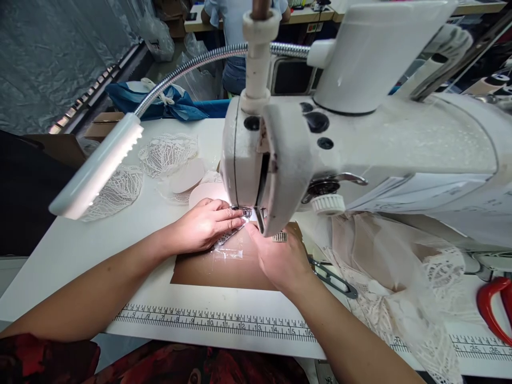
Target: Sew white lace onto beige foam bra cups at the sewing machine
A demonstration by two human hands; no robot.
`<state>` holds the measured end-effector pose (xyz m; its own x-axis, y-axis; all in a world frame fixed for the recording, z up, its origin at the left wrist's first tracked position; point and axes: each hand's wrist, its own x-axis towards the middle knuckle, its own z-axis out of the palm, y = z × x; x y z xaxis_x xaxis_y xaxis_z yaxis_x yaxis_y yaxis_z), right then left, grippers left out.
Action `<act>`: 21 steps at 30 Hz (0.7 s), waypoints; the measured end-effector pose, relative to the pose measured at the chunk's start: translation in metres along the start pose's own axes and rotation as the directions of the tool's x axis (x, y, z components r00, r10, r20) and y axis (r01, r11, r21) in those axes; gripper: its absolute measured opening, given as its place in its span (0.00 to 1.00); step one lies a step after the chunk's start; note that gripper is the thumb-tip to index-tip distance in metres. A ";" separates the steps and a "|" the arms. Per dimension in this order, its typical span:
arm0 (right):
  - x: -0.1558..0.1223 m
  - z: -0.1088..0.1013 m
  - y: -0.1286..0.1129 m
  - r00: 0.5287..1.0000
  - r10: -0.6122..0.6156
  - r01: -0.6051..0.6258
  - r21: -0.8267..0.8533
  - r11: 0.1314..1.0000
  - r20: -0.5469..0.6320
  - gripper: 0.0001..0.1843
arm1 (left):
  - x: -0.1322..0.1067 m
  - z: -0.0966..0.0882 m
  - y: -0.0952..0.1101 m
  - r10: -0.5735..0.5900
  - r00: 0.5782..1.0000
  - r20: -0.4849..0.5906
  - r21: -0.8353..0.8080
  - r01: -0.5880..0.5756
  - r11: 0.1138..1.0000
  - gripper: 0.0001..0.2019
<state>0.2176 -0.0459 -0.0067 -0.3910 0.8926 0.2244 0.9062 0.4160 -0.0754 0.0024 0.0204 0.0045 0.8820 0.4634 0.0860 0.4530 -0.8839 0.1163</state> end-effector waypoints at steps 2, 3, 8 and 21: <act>0.002 -0.001 0.000 1.000 0.006 -0.006 0.023 1.000 0.009 0.25 | 0.002 -0.001 -0.001 -0.031 1.000 0.002 -0.001 0.031 1.000 0.20; 0.002 -0.001 0.000 1.000 0.004 -0.005 0.043 0.999 0.014 0.25 | 0.002 -0.001 -0.001 -0.049 0.999 0.002 -0.002 0.049 0.999 0.20; -0.004 0.005 0.004 0.998 0.041 -0.045 0.117 0.992 0.038 0.27 | 0.003 0.000 -0.002 -0.092 0.996 -0.015 -0.004 0.092 0.996 0.19; -0.014 0.004 0.010 1.000 0.004 -0.005 0.110 0.994 0.002 0.19 | -0.014 -0.042 0.020 -0.226 0.960 0.169 -0.055 0.238 0.970 0.25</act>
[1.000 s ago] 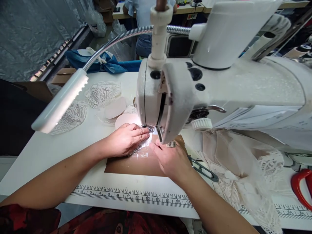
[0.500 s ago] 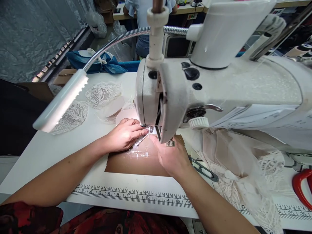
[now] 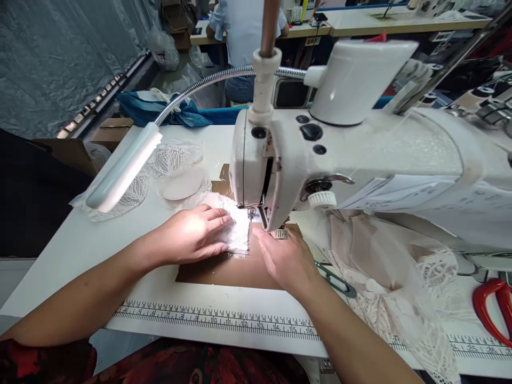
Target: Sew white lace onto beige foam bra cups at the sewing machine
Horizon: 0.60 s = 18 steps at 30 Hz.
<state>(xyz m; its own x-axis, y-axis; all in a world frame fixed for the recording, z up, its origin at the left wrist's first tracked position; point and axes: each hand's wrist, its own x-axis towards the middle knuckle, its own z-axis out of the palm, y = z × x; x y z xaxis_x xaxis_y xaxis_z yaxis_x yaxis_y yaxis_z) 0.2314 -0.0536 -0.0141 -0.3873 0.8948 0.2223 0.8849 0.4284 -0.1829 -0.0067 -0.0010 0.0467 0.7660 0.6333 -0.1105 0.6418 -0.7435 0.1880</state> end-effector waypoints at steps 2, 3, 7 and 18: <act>0.001 -0.002 0.000 1.000 -0.001 0.001 0.006 1.000 0.008 0.18 | -0.005 -0.006 0.004 0.030 0.998 0.053 -0.069 -0.026 0.997 0.25; 0.001 -0.004 -0.001 1.000 -0.003 0.003 0.014 1.000 0.010 0.17 | -0.006 -0.006 0.007 0.053 0.996 0.068 -0.095 -0.046 0.994 0.24; 0.003 -0.009 -0.002 1.000 -0.014 0.013 0.051 0.999 0.020 0.15 | -0.002 0.008 0.016 0.137 0.990 0.029 -0.119 -0.133 0.984 0.14; 0.009 -0.004 -0.004 0.997 -0.070 0.072 0.211 0.975 -0.017 0.19 | 0.008 0.019 0.006 0.057 0.994 -0.088 -0.444 -0.091 0.891 0.09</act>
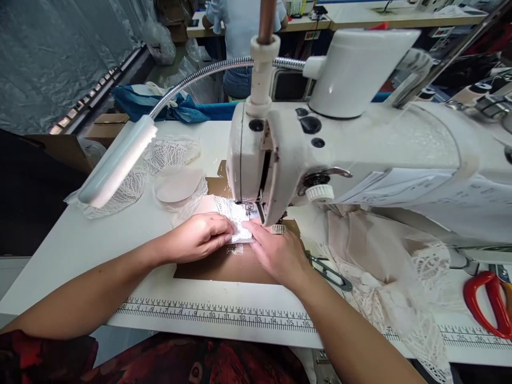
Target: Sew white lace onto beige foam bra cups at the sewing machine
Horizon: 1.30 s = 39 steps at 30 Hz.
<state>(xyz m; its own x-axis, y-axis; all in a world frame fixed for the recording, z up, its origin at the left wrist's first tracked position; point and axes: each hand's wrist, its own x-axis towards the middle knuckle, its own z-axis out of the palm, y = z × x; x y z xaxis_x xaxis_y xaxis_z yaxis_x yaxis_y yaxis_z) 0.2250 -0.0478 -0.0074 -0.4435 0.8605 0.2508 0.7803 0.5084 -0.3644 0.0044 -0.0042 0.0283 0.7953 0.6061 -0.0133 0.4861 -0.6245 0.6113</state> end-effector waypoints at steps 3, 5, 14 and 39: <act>0.003 0.002 -0.002 0.998 -0.061 0.061 0.085 0.995 -0.002 0.12 | 0.001 -0.003 0.000 -0.001 1.000 0.019 -0.012 0.001 1.000 0.10; 0.002 0.003 -0.002 0.998 -0.061 0.062 0.104 0.993 -0.005 0.11 | 0.000 -0.004 0.000 0.009 1.000 0.021 -0.002 -0.009 1.000 0.11; -0.001 -0.002 -0.002 1.000 0.019 -0.020 0.199 0.980 0.002 0.16 | 0.000 0.006 0.000 0.073 0.997 0.011 0.065 -0.074 0.995 0.12; -0.018 0.001 -0.008 0.994 -0.080 0.078 -0.022 0.997 -0.075 0.10 | 0.002 0.019 -0.001 0.153 0.988 -0.007 0.423 -0.135 0.896 0.19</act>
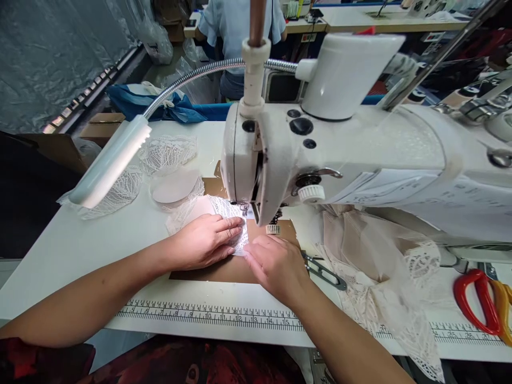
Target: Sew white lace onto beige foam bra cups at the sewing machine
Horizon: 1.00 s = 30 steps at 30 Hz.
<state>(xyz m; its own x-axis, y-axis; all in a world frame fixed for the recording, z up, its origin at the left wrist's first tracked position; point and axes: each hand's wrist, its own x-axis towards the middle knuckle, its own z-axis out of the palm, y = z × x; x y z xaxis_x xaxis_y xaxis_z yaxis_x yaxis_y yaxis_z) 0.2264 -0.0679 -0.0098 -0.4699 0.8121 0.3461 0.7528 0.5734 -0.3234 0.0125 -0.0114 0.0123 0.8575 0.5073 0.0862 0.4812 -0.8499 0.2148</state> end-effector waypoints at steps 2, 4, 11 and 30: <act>0.001 0.001 0.000 1.000 -0.009 0.009 -0.033 0.999 -0.014 0.10 | 0.002 0.001 -0.002 -0.001 1.000 0.002 0.025 0.001 1.000 0.20; 0.003 0.002 0.000 0.999 -0.024 0.021 -0.081 0.996 -0.027 0.11 | 0.003 0.001 -0.006 -0.007 1.000 0.009 0.056 0.006 0.998 0.21; 0.003 0.003 0.000 0.998 -0.060 0.057 -0.159 0.986 -0.014 0.12 | 0.002 0.000 -0.011 0.039 0.999 -0.001 0.150 -0.039 0.988 0.20; 0.020 0.007 0.000 0.997 0.040 -0.025 -0.237 0.971 0.061 0.18 | 0.005 0.009 -0.032 -0.123 0.983 -0.138 0.140 0.143 0.980 0.19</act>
<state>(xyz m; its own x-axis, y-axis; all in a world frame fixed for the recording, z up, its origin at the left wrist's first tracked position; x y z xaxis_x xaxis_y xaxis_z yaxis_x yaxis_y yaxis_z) 0.2141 -0.0512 -0.0087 -0.4667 0.8395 0.2781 0.8518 0.5113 -0.1141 0.0027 0.0170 -0.0030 0.7580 0.6231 0.1926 0.6195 -0.7803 0.0862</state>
